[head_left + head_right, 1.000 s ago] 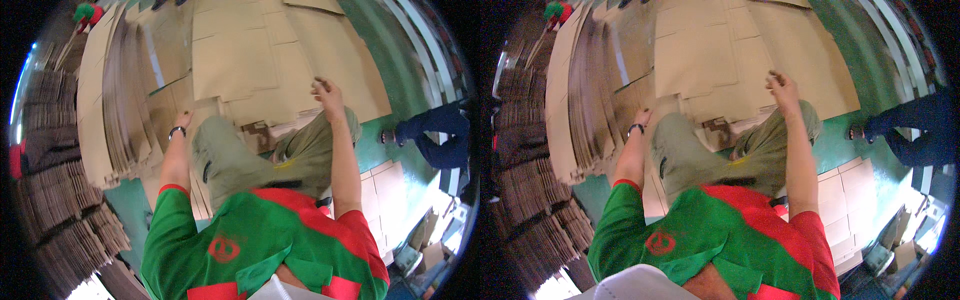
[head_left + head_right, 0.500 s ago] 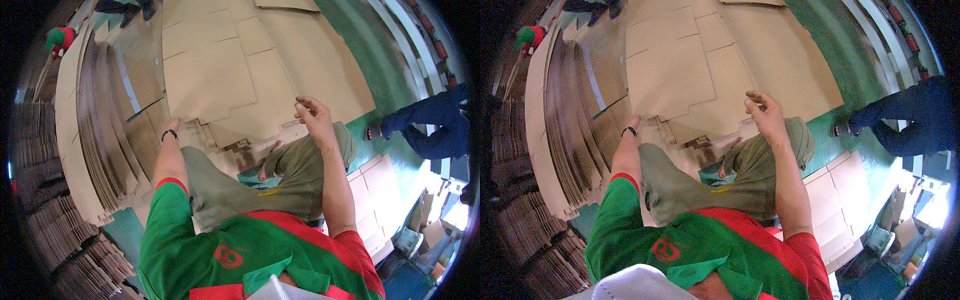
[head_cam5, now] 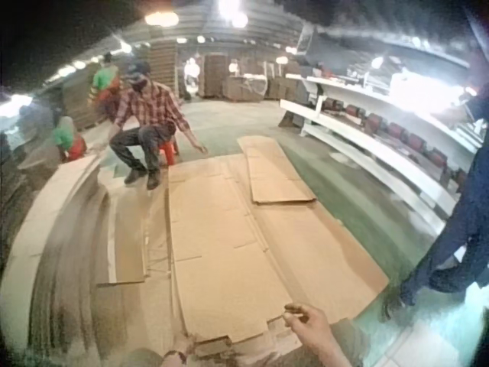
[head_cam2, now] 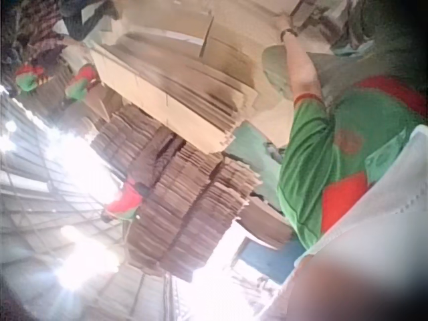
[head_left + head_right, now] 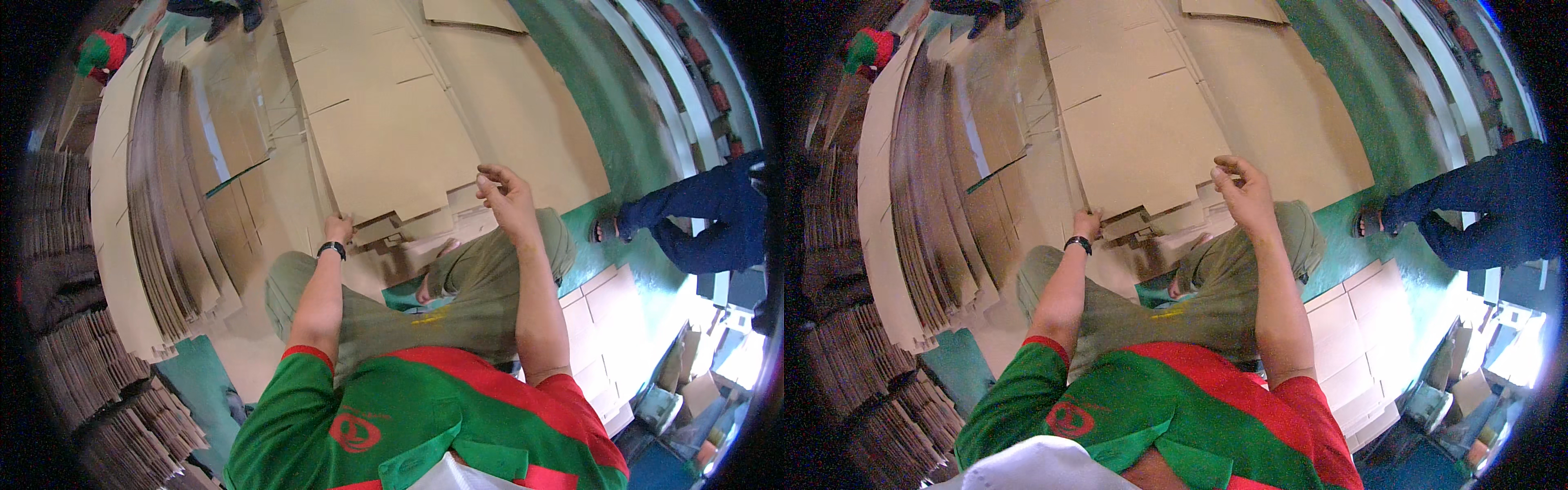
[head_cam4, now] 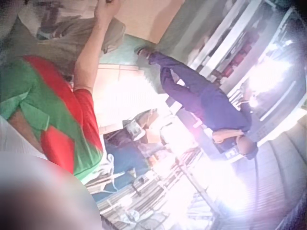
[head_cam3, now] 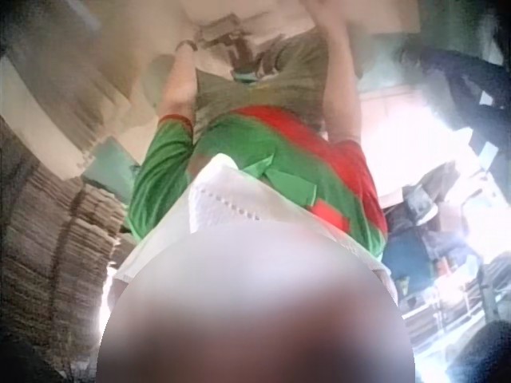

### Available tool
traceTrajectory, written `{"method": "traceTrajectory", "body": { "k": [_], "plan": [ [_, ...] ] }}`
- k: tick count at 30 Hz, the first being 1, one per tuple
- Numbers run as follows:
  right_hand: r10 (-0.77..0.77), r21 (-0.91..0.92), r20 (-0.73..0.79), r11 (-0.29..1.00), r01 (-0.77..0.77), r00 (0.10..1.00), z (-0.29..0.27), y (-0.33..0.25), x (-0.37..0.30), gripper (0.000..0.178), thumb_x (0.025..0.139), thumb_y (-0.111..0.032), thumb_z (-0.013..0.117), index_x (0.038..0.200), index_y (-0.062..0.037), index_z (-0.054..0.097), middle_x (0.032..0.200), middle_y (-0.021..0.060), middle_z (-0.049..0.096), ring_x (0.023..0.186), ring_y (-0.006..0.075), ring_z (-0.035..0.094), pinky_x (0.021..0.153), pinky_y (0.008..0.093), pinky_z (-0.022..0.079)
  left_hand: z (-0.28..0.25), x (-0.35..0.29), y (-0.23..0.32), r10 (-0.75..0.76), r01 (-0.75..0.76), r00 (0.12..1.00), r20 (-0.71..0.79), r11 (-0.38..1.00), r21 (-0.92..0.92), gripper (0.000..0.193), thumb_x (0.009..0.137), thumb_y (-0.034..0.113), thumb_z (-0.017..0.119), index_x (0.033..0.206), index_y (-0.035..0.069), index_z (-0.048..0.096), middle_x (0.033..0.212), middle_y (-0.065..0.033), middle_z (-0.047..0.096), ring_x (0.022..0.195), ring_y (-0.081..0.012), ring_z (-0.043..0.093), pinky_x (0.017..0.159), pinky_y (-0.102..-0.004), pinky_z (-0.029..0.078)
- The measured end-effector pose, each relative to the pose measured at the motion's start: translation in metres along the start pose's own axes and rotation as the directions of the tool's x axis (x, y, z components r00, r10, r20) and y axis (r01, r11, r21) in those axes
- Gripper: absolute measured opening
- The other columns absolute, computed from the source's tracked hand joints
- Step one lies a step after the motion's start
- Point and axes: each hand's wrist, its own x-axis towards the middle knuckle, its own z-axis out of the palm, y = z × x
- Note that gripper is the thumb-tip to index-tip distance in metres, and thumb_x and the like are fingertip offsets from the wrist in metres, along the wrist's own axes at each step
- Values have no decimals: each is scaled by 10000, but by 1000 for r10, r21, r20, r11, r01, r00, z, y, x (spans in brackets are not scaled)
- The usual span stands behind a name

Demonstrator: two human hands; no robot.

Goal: The person sits on the floor and repeatedly picks up flat cardboard pieces from a nearby pile, aligns them, and places them onto a growing stack in front of them. The person occasionally pauses to adjust their position or wipe their face before resuming the stacking.

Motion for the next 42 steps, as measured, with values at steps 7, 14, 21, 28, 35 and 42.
{"method": "traceTrajectory", "body": {
  "k": [7,14,21,28,35,42],
  "plan": [
    [-12,12,9,1000,11,1000,-8,12,0,322,912,-202,676,1184,-31,660,1008,81,687,825,139,634,757,285,516,8,34,-42,82,-60,993,-81,966,251,393,854,244,729,1083,-64,649,903,-233,708,760,-339,708,700,-426,563],
    [-37,-73,-28,997,35,999,-8,26,10,356,896,-224,681,1193,-28,661,1075,119,701,841,162,659,753,303,531,-12,-22,26,312,-192,947,-79,743,641,476,860,356,708,1150,-19,655,1036,-259,690,1017,-377,667,859,-445,530],
    [-4,-105,70,994,11,998,3,55,29,355,941,-238,638,1237,-42,633,1062,78,671,790,124,645,663,253,514,-210,-141,42,557,-374,656,-509,826,422,590,877,397,679,1278,-21,568,1255,-317,568,1180,-407,557,983,-464,448],
    [-119,-242,111,960,143,987,9,59,28,370,923,-232,678,1210,-2,641,1067,128,675,772,150,643,630,275,502,-406,-221,-76,502,129,216,-838,836,534,671,879,397,667,1385,6,463,1397,-317,437,1302,-503,385,1072,-564,339],
    [-214,-369,110,898,240,971,6,68,22,390,933,-266,659,1218,-1,629,1084,109,665,777,144,649,636,265,512,-509,-182,-140,426,295,366,-828,790,537,728,874,496,636,1416,43,459,1395,-291,469,1280,-469,440,1083,-537,349],
    [-239,-441,111,858,264,965,8,72,24,383,923,-228,667,1199,36,629,1090,142,675,783,160,654,668,285,530,-495,-173,-150,390,295,460,-798,780,551,639,870,481,640,1344,65,541,1299,-301,548,1253,-419,493,1017,-520,430]
  ]
}}
